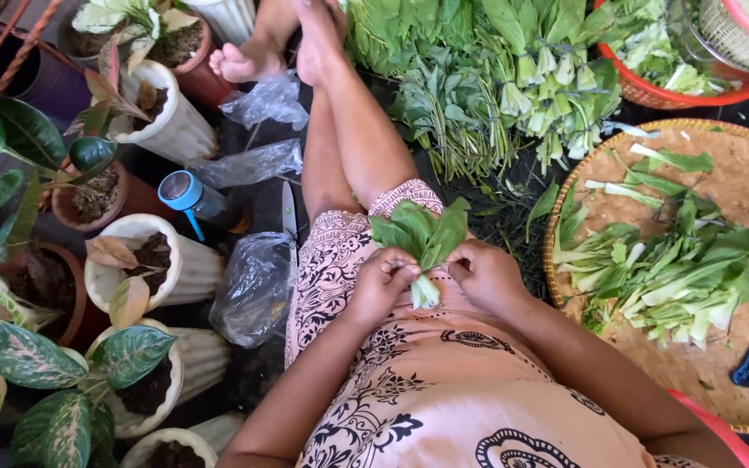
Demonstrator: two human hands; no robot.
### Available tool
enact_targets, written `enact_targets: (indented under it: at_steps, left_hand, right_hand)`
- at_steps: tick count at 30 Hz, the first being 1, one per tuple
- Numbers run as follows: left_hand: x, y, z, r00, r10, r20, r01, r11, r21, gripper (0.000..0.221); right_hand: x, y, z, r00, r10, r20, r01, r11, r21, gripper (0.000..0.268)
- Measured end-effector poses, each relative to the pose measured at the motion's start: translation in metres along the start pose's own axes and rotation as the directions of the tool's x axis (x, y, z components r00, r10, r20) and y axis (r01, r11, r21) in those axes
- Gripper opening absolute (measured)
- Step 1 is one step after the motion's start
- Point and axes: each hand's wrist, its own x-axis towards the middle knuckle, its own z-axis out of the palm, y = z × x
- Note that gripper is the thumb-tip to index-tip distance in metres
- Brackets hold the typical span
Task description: A person sits on the floor and manually sorts through a pile of leafy greens, picking them up and placing them onto a woven tray.
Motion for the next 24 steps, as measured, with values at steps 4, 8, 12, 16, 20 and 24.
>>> enact_targets:
  at_steps: [4, 8, 12, 16, 20, 24]
  left_hand:
    - [0.004, 0.011, 0.003, 0.985, -0.169, 0.039, 0.168, 0.986, 0.022, 0.044]
    - [0.007, 0.018, 0.0, 0.997, 0.025, 0.073, -0.037, 0.986, 0.163, 0.016]
    - [0.005, 0.013, -0.004, 0.985, 0.12, 0.124, -0.146, 0.961, 0.235, 0.01]
    - [0.0, 0.007, -0.001, 0.997, 0.032, 0.076, -0.037, 0.997, 0.067, 0.008]
    - [-0.002, 0.005, 0.001, 0.998, -0.039, 0.056, 0.04, 0.999, -0.016, 0.011]
    - [-0.001, 0.002, 0.003, 0.999, -0.015, 0.04, 0.016, 0.999, -0.033, 0.01]
  right_hand:
    - [-0.01, -0.018, -0.011, 0.971, -0.219, -0.092, 0.231, 0.96, 0.157, 0.01]
    - [-0.011, -0.036, -0.012, 0.949, -0.307, -0.072, 0.315, 0.925, 0.211, 0.009]
    - [-0.001, -0.047, -0.01, 0.946, -0.322, -0.036, 0.322, 0.921, 0.217, 0.012]
    - [0.007, -0.056, -0.022, 0.953, -0.297, 0.06, 0.263, 0.91, 0.32, 0.018]
    - [0.014, -0.034, -0.02, 0.878, -0.463, 0.122, 0.45, 0.885, 0.122, 0.02]
    - [0.015, -0.026, -0.008, 0.864, -0.498, 0.079, 0.497, 0.867, 0.026, 0.015]
